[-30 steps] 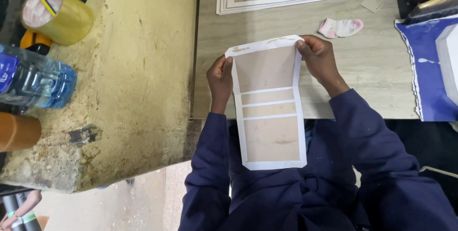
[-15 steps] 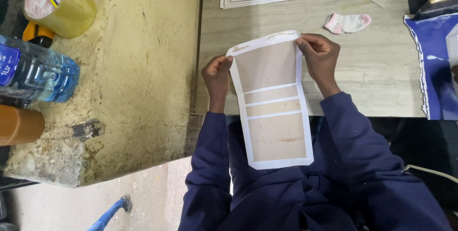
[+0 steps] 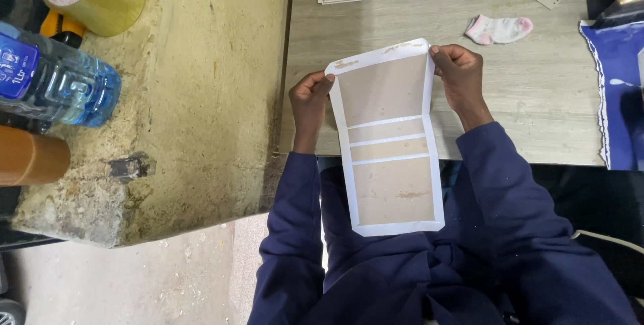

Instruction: Assembling paper folders by applying adhesive with a sponge and folding the edges manually.

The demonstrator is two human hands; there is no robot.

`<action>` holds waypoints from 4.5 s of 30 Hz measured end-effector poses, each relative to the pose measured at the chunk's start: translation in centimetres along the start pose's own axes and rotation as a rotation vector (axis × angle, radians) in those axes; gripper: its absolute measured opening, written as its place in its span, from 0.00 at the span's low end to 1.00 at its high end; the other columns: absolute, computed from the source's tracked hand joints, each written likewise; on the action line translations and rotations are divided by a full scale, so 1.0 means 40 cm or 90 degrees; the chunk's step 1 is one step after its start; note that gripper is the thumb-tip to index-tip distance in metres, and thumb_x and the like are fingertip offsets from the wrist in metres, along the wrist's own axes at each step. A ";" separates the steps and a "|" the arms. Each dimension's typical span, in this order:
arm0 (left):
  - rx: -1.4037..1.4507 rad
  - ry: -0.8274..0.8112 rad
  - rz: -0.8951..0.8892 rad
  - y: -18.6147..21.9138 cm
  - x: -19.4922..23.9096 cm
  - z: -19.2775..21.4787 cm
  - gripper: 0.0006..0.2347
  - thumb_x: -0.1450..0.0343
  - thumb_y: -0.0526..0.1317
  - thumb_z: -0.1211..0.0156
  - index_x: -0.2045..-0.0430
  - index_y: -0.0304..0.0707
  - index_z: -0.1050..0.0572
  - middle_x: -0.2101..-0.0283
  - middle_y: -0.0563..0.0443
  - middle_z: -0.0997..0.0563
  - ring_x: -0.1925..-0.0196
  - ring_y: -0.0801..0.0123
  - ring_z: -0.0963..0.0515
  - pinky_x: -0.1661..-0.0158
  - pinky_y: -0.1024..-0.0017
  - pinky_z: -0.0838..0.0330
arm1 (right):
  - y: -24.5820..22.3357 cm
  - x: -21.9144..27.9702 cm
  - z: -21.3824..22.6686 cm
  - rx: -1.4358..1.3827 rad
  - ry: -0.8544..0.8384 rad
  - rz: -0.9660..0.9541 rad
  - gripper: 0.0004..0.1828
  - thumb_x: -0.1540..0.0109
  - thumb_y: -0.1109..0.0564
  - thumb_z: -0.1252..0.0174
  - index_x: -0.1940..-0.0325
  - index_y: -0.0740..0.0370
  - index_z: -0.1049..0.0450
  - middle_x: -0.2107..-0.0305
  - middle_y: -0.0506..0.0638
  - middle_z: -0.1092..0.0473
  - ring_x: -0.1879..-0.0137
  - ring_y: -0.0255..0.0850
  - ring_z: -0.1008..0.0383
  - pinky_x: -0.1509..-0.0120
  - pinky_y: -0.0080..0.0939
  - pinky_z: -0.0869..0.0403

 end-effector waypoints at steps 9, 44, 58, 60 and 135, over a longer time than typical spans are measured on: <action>-0.153 0.052 -0.144 0.149 0.073 -0.032 0.09 0.20 0.34 0.35 0.48 0.29 0.16 0.52 0.34 0.12 0.45 0.60 0.15 0.44 0.59 0.20 | -0.055 0.023 -0.035 -0.012 0.012 0.010 0.10 0.26 0.57 0.31 0.56 0.68 0.18 0.74 0.46 0.27 0.61 0.29 0.23 0.51 0.35 0.17; -0.022 0.085 -0.052 0.103 0.067 -0.028 0.10 0.22 0.43 0.31 0.73 0.40 0.14 0.78 0.62 0.26 0.67 0.82 0.33 0.63 0.75 0.34 | -0.034 0.036 -0.030 -0.080 -0.048 -0.055 0.09 0.25 0.56 0.34 0.58 0.62 0.21 0.72 0.46 0.27 0.57 0.31 0.22 0.48 0.34 0.19; -0.303 -0.304 0.047 0.053 -0.143 -0.142 0.08 0.24 0.41 0.36 0.61 0.37 0.13 0.66 0.52 0.11 0.68 0.75 0.15 0.69 0.75 0.12 | -0.222 -0.065 -0.083 0.419 -0.381 -0.180 0.09 0.30 0.61 0.37 0.50 0.67 0.16 0.60 0.55 0.18 0.59 0.44 0.17 0.47 0.41 0.18; -0.554 -0.310 -0.126 0.006 -0.188 -0.195 0.19 0.24 0.37 0.35 0.87 0.47 0.34 0.83 0.62 0.35 0.77 0.78 0.37 0.72 0.71 0.48 | -0.150 -0.121 -0.022 0.539 -0.280 -0.158 0.03 0.29 0.61 0.33 0.55 0.58 0.13 0.70 0.49 0.20 0.66 0.36 0.22 0.53 0.36 0.22; -0.825 -0.190 -0.390 -0.248 -0.014 -0.289 0.27 0.32 0.26 0.43 0.35 0.41 0.25 0.28 0.51 0.25 0.25 0.61 0.26 0.27 0.61 0.35 | 0.159 -0.151 -0.281 0.564 -0.454 0.146 0.11 0.36 0.68 0.39 0.65 0.52 0.19 0.64 0.45 0.22 0.56 0.42 0.23 0.50 0.40 0.28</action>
Point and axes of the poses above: each hand's wrist, its own x-axis away from the middle knuckle, its own z-axis out of the back of the hand, y = z × x, the point moved 10 cm from there along -x, towards the middle knuckle
